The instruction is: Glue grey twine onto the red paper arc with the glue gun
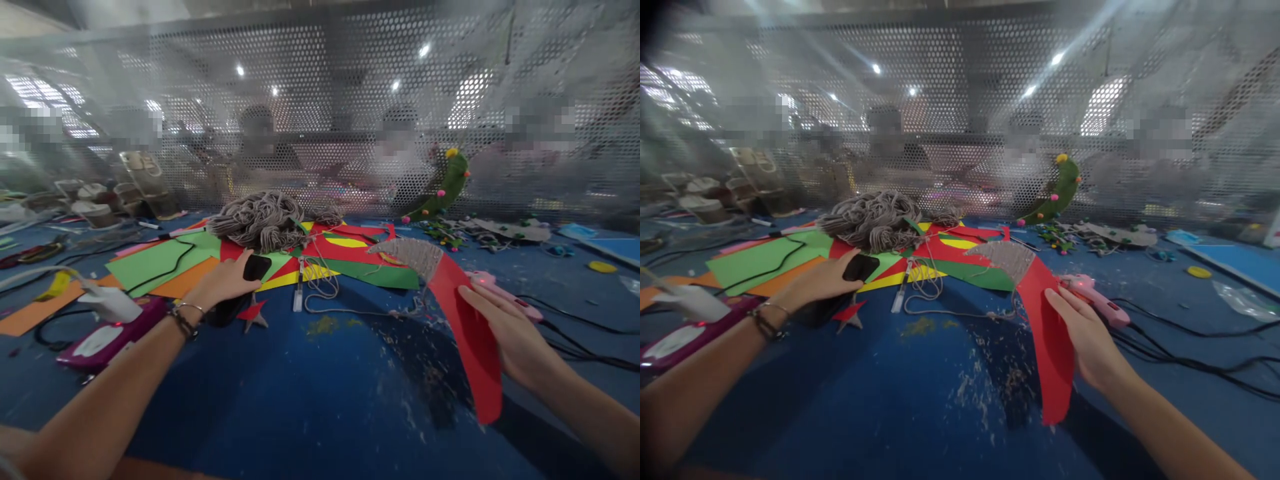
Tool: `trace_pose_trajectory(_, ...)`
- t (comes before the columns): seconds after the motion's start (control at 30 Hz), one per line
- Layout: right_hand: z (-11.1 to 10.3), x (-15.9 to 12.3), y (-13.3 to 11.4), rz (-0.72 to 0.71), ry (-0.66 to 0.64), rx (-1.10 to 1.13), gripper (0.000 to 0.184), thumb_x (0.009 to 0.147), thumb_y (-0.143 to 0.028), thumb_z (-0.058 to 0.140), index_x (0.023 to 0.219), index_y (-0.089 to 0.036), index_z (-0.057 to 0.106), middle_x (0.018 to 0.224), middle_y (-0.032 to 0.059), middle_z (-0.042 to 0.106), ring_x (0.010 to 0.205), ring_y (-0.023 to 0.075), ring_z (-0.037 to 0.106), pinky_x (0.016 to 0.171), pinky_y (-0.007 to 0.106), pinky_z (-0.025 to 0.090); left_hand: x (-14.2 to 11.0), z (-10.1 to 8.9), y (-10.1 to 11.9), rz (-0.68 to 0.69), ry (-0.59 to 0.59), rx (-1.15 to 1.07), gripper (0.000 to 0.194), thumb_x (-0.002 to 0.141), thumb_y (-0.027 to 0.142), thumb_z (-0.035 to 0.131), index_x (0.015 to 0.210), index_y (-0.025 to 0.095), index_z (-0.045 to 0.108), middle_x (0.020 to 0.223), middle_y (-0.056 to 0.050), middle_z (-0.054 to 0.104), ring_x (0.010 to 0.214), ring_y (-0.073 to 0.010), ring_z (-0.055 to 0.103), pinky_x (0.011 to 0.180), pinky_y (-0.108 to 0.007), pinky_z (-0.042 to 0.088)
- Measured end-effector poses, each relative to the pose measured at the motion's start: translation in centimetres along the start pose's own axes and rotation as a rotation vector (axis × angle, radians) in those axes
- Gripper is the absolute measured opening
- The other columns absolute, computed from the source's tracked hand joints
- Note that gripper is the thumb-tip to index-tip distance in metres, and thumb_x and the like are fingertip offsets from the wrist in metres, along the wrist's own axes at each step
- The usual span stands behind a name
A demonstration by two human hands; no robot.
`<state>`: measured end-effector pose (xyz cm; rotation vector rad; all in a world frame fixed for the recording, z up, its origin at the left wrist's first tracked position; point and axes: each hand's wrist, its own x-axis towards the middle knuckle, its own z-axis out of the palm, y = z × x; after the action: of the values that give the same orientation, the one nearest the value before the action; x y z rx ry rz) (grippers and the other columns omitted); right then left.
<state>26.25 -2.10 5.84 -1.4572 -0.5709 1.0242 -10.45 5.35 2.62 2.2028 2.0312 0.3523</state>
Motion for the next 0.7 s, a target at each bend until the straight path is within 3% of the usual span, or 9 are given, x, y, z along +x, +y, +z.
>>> trace_pose_trajectory(0.1,-0.2,-0.1,0.1,0.018,-0.052,-0.047,0.019,0.072,-0.008,0.06,0.064,-0.024,0.065,0.063,-0.0022,0.071,0.047,0.0109,0.063,0.04,0.014,0.05,-0.1,-0.1,0.5,-0.073,0.006,0.012,0.067,0.067,0.041,0.055,0.124,0.006,0.047,0.092,-0.022,0.063,0.086,-0.0417,0.061,0.071,-0.052,0.048)
trace_pose_trajectory(0.2,-0.5,-0.3,0.3,0.023,-0.108,-0.044,0.016,0.068,-0.011,0.064,0.064,-0.026,0.067,0.065,-0.0023,0.072,0.05,0.0132,0.065,0.041,0.017,0.053,-0.6,-0.9,1.7,-0.059,0.098,-0.021,0.068,0.066,0.039,0.055,0.124,0.004,0.045,0.115,-0.027,0.052,0.114,-0.0485,0.044,0.09,-0.061,0.037)
trace_pose_trajectory(0.27,-0.7,-0.4,0.6,0.012,-0.144,-0.042,0.014,0.063,-0.015,0.069,0.064,-0.029,0.067,0.065,-0.0034,0.072,0.051,0.0153,0.065,0.042,0.02,0.054,-1.1,-1.4,3.4,0.026,0.183,-0.075,0.071,0.071,0.042,0.051,0.131,0.007,0.038,0.138,-0.023,0.033,0.133,-0.0435,0.019,0.107,-0.058,0.019)
trace_pose_trajectory(0.33,-1.0,-0.5,0.9,0.003,-0.187,-0.049,0.014,0.059,-0.019,0.073,0.065,-0.03,0.067,0.067,-0.0041,0.072,0.053,0.0169,0.066,0.044,0.023,0.056,-1.8,-1.4,6.1,0.156,0.18,-0.165,0.069,0.076,0.049,0.044,0.134,0.012,0.034,0.143,-0.016,0.028,0.135,-0.0345,0.019,0.112,-0.049,0.016)
trace_pose_trajectory(0.4,-1.2,-0.7,1.2,-0.01,-0.237,-0.058,0.014,0.056,-0.024,0.075,0.064,-0.031,0.067,0.069,-0.0044,0.073,0.056,0.0179,0.067,0.048,0.025,0.058,-2.5,-0.6,9.3,0.312,0.099,-0.305,0.076,0.073,0.055,0.046,0.136,0.016,0.028,0.146,-0.011,0.027,0.135,-0.0271,0.024,0.113,-0.038,0.02)
trace_pose_trajectory(0.47,-1.2,-0.8,1.4,-0.021,-0.281,-0.07,0.015,0.053,-0.028,0.077,0.063,-0.031,0.066,0.072,-0.0046,0.073,0.059,0.0187,0.068,0.05,0.026,0.059,-3.0,0.8,12.7,0.511,-0.202,-0.881,0.084,0.065,0.048,0.061,0.134,0.013,0.027,0.148,-0.015,0.021,0.139,-0.0297,0.015,0.115,-0.042,0.01)
trace_pose_trajectory(0.53,-1.3,-0.8,1.5,-0.041,-0.307,-0.092,0.016,0.051,-0.032,0.078,0.063,-0.031,0.066,0.074,-0.0046,0.073,0.061,0.0194,0.069,0.05,0.026,0.059,-3.0,2.2,15.8,0.551,-0.34,-0.998,0.069,0.064,0.046,0.062,0.121,0.014,0.039,0.138,-0.017,0.038,0.131,-0.0302,0.033,0.111,-0.044,0.023)
trace_pose_trajectory(0.63,-1.3,-0.6,1.5,-0.081,-0.325,-0.123,0.016,0.052,-0.035,0.077,0.063,-0.03,0.066,0.077,-0.0034,0.074,0.066,0.0211,0.07,0.053,0.028,0.059,-2.5,3.2,18.7,0.565,-0.465,-1.121,0.022,0.081,0.035,0.044,0.092,0.017,0.049,0.097,-0.009,0.061,0.096,-0.0181,0.059,0.091,-0.035,0.045)
trace_pose_trajectory(0.7,-1.3,-0.4,1.5,-0.103,-0.319,-0.12,0.013,0.055,-0.034,0.075,0.063,-0.03,0.067,0.079,-0.0028,0.074,0.07,0.0216,0.07,0.058,0.029,0.06,-2.3,3.1,19.4,0.549,-0.509,-1.162,0.016,0.085,0.031,0.041,0.076,0.018,0.046,0.067,0.001,0.052,0.064,-0.0101,0.056,0.075,-0.028,0.048)
